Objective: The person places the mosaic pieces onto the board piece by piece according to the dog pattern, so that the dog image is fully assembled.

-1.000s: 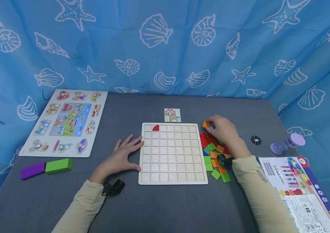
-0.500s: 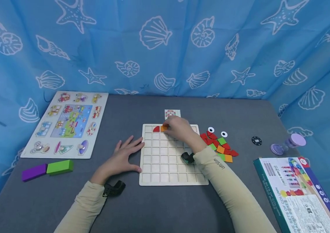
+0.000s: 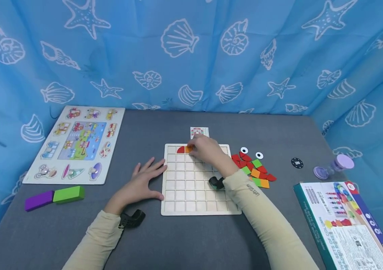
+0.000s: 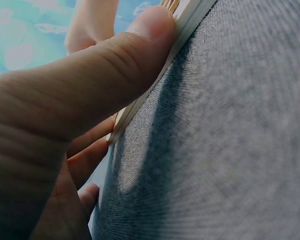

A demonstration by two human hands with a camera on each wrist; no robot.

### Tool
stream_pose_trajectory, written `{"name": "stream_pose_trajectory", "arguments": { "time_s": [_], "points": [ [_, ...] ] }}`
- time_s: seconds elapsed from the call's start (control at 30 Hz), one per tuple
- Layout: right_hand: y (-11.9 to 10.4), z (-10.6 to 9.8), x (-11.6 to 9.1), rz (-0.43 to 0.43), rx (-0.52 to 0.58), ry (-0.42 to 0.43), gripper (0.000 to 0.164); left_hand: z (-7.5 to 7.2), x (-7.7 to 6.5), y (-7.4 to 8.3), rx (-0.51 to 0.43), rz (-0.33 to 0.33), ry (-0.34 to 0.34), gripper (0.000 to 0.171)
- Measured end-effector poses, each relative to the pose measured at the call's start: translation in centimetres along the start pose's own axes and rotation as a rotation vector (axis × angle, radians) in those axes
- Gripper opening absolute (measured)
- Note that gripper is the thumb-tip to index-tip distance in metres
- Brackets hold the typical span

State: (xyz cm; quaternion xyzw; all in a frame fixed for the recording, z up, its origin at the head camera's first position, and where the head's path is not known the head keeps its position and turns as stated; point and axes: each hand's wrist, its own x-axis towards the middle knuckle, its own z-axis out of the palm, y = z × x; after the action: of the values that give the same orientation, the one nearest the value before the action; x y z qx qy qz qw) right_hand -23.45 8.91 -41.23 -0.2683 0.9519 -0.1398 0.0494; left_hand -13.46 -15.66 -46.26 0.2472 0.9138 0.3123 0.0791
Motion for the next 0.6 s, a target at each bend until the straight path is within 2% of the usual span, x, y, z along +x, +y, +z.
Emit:
{"name": "stream_pose_trajectory", "arguments": {
  "time_s": [0.13, 0.33, 0.47, 0.6],
  "points": [
    [1.5, -1.3, -1.6, 0.048, -0.011, 0.02, 0.023, 0.1, -0.1, 0.0, -0.004, -0.006, 0.006, 0.098],
    [6.0, -3.3, -5.9, 0.186, -0.018, 0.047, 0.022, 0.0, -0.1, -0.2, -0.015, 0.018, 0.006, 0.098],
    [8.1, -3.7, -8.3, 0.279, -0.042, 0.012, 0.022, 0.0, -0.1, -0.3, -0.01, 0.03, 0.003, 0.097],
    [8.9, -3.4, -9.3, 0.31, -0.064, -0.037, 0.023, 0.2, -0.1, -0.4, 0.008, 0.025, 0.003, 0.097]
  ]
}}
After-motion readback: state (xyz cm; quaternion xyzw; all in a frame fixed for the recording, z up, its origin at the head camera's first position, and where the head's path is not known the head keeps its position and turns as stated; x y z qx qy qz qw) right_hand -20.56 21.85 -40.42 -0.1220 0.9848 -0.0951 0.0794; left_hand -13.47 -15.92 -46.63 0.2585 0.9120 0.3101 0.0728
